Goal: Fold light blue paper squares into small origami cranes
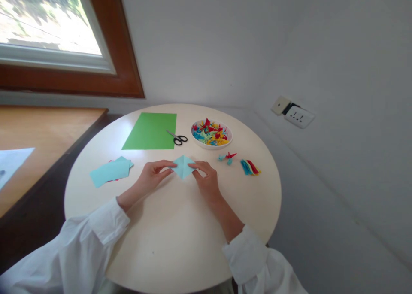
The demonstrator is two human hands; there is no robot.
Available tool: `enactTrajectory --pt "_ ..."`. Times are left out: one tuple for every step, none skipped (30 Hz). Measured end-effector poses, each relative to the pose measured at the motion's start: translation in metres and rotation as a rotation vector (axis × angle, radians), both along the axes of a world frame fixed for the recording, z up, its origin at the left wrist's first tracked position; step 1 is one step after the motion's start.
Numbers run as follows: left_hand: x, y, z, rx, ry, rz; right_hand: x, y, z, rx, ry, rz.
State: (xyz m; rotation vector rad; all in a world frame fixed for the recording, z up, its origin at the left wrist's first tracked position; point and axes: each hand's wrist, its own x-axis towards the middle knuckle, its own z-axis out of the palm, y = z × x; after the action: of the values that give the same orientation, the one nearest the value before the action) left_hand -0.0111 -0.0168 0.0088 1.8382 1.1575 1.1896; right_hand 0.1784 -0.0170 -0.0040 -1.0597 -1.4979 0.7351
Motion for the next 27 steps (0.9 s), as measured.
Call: enactTrajectory --pt "0.000 0.000 0.001 0.004 -0.005 -0.002 0.001 0.000 0.000 0.005 0.009 0.000" --pt "0.000 0.000 0.001 0.005 -0.012 -0.001 0.001 0.000 0.001 0.011 0.015 0.000" --pt "0.000 -0.001 0.002 0.004 -0.021 0.000 0.002 0.001 0.001 0.014 0.018 0.003" --pt "0.000 -0.001 0.003 0.002 -0.029 0.002 0.002 0.001 0.002 0.014 0.020 0.008" --pt "0.000 -0.001 0.005 -0.001 -0.038 0.004 0.002 0.001 0.003 0.011 0.023 0.014" --pt "0.000 -0.002 0.006 -0.004 -0.044 0.007 0.003 0.001 0.003 0.005 0.025 0.021" --pt "0.000 -0.002 0.007 -0.008 -0.048 0.008 0.003 0.001 0.004 -0.003 0.029 0.031" --pt "0.000 -0.003 0.008 -0.012 -0.051 0.010 0.002 0.000 0.005 -0.012 0.034 0.044" --pt "0.000 -0.003 0.008 -0.016 -0.053 0.013 0.002 0.000 0.006 -0.020 0.041 0.058" --pt "0.000 -0.004 0.009 -0.018 -0.056 0.015 0.001 0.000 0.007 -0.028 0.050 0.076" --pt "0.000 -0.004 0.010 -0.021 -0.060 0.017 0.001 -0.001 0.008 -0.038 0.063 0.094" --pt "0.000 -0.004 0.010 -0.025 -0.066 0.018 0.000 -0.001 0.008 -0.048 0.080 0.109" --pt "0.001 -0.005 0.011 -0.032 -0.074 0.020 -0.001 -0.002 0.009 -0.063 0.100 0.117" --pt "0.001 -0.005 0.012 -0.042 -0.083 0.023 -0.002 -0.002 0.010 -0.080 0.122 0.119" --pt "0.001 -0.006 0.013 -0.053 -0.092 0.029 -0.003 -0.003 0.011 -0.098 0.143 0.115" --pt "0.002 -0.007 0.014 -0.062 -0.101 0.034 -0.004 -0.003 0.011 -0.113 0.161 0.107" --pt "0.002 -0.008 0.015 -0.070 -0.110 0.039 -0.005 -0.003 0.012 -0.125 0.175 0.098" --pt "0.003 -0.009 0.016 -0.076 -0.117 0.044 -0.006 -0.004 0.013 -0.133 0.184 0.091" --pt "0.003 -0.010 0.017 -0.081 -0.125 0.050 -0.006 -0.004 0.013 -0.136 0.190 0.084" --pt "0.004 -0.010 0.017 -0.086 -0.131 0.054 -0.007 -0.004 0.014 -0.136 0.192 0.078" --pt "0.004 -0.011 0.017 -0.089 -0.135 0.059 -0.007 -0.005 0.014 -0.136 0.191 0.072" --pt "0.005 -0.011 0.016 -0.089 -0.136 0.065 -0.008 -0.005 0.015 -0.138 0.190 0.065" --pt "0.005 -0.010 0.015 -0.086 -0.137 0.073 -0.009 -0.005 0.015 -0.140 0.191 0.060" --pt "0.006 -0.010 0.014 -0.078 -0.139 0.083 -0.010 -0.006 0.016 -0.143 0.197 0.055" --pt "0.006 -0.010 0.013 -0.068 -0.141 0.094 -0.010 -0.006 0.016 -0.146 0.207 0.050" --pt "0.007 -0.010 0.012 -0.058 -0.143 0.109 -0.011 -0.007 0.017 -0.150 0.219 0.042" --pt "0.008 -0.010 0.011 -0.050 -0.144 0.127 -0.013 -0.007 0.017 -0.153 0.232 0.032"
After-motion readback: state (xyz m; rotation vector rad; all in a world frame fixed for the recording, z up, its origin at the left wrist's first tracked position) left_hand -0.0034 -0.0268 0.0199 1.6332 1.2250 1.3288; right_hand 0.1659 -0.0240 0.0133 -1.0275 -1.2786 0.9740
